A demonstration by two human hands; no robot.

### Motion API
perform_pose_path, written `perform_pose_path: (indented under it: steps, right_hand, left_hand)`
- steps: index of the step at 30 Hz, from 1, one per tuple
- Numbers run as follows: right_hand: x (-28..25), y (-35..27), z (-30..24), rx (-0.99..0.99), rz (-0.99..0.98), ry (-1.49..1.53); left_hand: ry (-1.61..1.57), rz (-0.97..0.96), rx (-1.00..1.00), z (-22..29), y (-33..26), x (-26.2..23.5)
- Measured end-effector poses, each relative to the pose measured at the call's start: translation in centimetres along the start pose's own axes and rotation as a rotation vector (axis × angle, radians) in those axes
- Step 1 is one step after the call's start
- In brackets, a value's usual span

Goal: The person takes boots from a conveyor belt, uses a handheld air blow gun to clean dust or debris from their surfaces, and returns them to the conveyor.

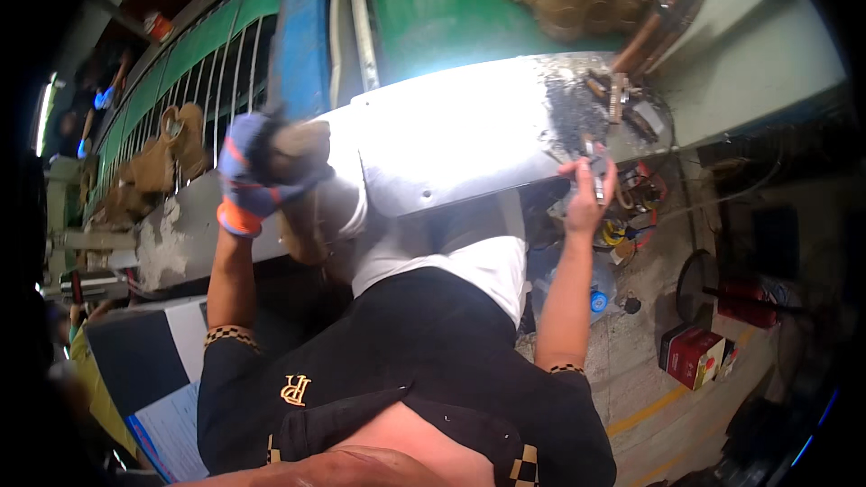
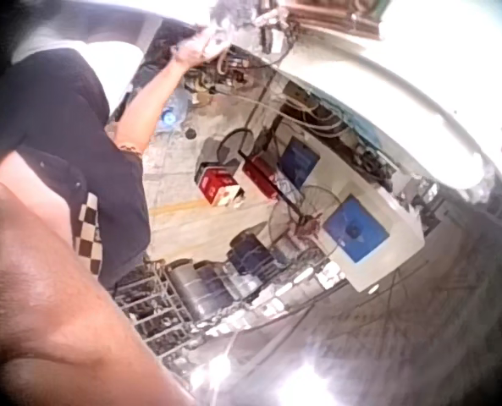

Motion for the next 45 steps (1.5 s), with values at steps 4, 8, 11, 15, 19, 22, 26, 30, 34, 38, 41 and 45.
perform_pose_path:
  steps: [4,8,11,15,19,22,26,30,34,38,41,45]
  right_hand:
    - [1.6,-2.9,0.2,0.097,-0.06,0.015]
    - [9.2,-7.9,-2.2,0.164,-0.526,0.008]
    - [13.8,-9.7,-5.2,0.086,-0.816,-0.043]
    - [18.8,-8.5,-9.5,-0.307,-0.967,-0.115]
    - [23.8,-7.1,-11.6,-0.357,-0.94,-0.205]
    - [25.1,-6.9,-10.2,-0.31,-0.892,-0.148]
    - [24.8,-7.6,-8.0,-0.254,-0.833,-0.094]
    - [23.2,-7.8,-4.5,-0.141,-0.824,0.001]
    - [21.5,-9.0,-1.7,-0.018,-0.802,-0.058]
    - [20.1,-10.9,0.6,0.024,-0.793,-0.029]
    - [19.6,-11.9,1.0,0.002,-0.78,-0.021]
    - [18.4,-12.1,2.1,0.117,-0.795,-0.043]
  left_hand:
    - [-0.433,0.447,-0.275,-1.5,-2.5,-2.4]
    - [-0.709,0.285,-0.416,-3.1,-1.7,-1.1]
    - [-0.7,0.267,-0.381,-3.6,-0.4,-0.8]
    - [-0.696,0.217,-0.339,-4.4,1.1,-0.3]
    - [-0.672,0.192,-0.416,-5.5,1.6,0.2]
    - [-0.779,0.207,-0.45,-7.0,1.4,0.6]
    - [-0.882,0.196,-0.434,-8.1,1.1,0.6]
    - [-1.017,0.254,-0.491,-9.1,0.8,0.7]
    - [-1.039,0.283,-0.464,-11.5,-0.3,1.6]
    - [-1.04,0.257,-0.441,-13.5,-1.3,2.7]
    - [-1.126,0.231,-0.464,-14.2,-1.8,2.8]
    - [-1.043,0.253,-0.481,-16.4,-4.1,2.9]
Point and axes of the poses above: each hand's wrist, its own y-axis towards the middle knuckle, its own x-axis out of the palm, z = x × y, the point moved 1 cm from there along y, towards the middle knuckle, and after that the axes turned 11 degrees about x, right-handed, at the moved point
